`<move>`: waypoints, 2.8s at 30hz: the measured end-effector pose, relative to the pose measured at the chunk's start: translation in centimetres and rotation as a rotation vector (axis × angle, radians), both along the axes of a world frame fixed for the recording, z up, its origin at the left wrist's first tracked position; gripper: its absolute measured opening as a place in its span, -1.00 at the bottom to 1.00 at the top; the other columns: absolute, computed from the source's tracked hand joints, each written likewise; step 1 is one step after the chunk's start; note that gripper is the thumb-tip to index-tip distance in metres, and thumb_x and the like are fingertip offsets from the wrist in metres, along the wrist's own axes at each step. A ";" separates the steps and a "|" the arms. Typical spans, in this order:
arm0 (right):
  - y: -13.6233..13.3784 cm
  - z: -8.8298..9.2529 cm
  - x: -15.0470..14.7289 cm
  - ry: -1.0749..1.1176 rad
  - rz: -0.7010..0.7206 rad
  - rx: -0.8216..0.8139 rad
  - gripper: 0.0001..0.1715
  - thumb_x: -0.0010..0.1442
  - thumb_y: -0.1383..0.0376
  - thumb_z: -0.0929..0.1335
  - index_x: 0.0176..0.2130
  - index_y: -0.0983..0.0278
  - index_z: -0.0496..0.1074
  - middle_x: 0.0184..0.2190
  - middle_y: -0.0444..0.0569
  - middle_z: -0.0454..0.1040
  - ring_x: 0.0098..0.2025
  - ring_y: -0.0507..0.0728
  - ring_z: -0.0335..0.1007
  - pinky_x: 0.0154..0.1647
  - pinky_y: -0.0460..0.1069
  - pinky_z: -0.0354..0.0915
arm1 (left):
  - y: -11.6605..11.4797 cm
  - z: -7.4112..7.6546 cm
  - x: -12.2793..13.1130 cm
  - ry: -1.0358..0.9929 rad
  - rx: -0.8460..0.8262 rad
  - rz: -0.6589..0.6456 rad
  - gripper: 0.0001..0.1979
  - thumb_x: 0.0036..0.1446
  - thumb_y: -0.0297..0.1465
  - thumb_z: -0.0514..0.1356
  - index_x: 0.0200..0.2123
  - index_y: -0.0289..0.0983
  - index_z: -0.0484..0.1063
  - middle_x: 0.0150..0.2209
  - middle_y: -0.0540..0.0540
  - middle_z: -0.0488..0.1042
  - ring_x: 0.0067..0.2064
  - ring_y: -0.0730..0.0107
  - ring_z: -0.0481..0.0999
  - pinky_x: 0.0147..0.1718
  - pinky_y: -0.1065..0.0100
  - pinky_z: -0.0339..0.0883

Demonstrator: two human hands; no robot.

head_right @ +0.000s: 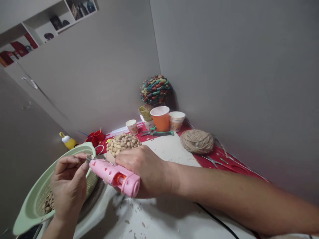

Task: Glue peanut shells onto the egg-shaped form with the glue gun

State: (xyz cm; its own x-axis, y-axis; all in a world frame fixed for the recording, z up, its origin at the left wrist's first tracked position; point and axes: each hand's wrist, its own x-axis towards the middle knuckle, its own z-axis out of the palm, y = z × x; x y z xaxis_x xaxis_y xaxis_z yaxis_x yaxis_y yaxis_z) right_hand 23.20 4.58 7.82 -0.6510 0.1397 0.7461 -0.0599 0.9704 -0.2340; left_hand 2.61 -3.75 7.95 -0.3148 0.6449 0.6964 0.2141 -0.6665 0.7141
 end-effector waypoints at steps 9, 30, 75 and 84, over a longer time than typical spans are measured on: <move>0.0 0.0 0.1 -0.004 -0.015 0.004 -0.73 0.13 0.23 0.34 -0.48 0.30 0.22 -0.56 -0.16 0.22 -0.53 -0.03 0.07 -0.53 -0.09 -0.03 | -0.1 -0.1 0.0 0.012 -0.017 0.020 -0.79 0.05 -0.61 0.32 -0.30 -0.23 0.42 -0.23 0.00 0.56 -0.18 0.50 0.53 -0.19 0.50 0.43; 0.0 -0.1 -0.1 -0.013 -0.068 -0.013 -0.74 0.15 0.21 0.30 -0.49 0.30 0.24 -0.57 -0.15 0.26 -0.56 -0.03 0.07 -0.52 -0.09 0.00 | -0.3 0.2 0.2 -0.009 -0.014 0.012 -0.80 0.04 -0.60 0.32 -0.33 -0.23 0.42 -0.27 -0.03 0.55 -0.23 0.46 0.54 -0.21 0.44 0.45; 0.1 -0.1 -0.2 -0.004 -0.099 0.033 -0.78 0.08 0.26 0.31 -0.51 0.29 0.22 -0.60 -0.17 0.27 -0.58 -0.04 0.09 -0.56 -0.08 -0.07 | -0.1 0.3 -0.1 -0.057 0.014 0.074 -0.80 -0.01 -0.52 0.37 -0.38 -0.23 0.40 -0.31 -0.03 0.51 -0.24 0.47 0.50 -0.19 0.43 0.42; 0.1 -0.2 -0.3 0.007 -0.101 0.054 -0.79 0.07 0.27 0.31 -0.51 0.29 0.20 -0.61 -0.17 0.27 -0.60 -0.05 0.07 -0.58 -0.10 -0.10 | -0.2 0.4 -0.1 -0.054 0.027 0.088 -0.81 0.00 -0.53 0.36 -0.38 -0.23 0.40 -0.30 -0.03 0.52 -0.23 0.47 0.50 -0.20 0.44 0.41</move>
State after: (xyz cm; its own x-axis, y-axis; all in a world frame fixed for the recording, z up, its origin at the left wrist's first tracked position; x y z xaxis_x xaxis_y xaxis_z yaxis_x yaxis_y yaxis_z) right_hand 22.87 4.72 7.64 -0.6304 0.1641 0.7587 0.0374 0.9827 -0.1815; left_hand 2.50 -3.90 8.33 -0.4067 0.5945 0.6936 0.2345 -0.6659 0.7083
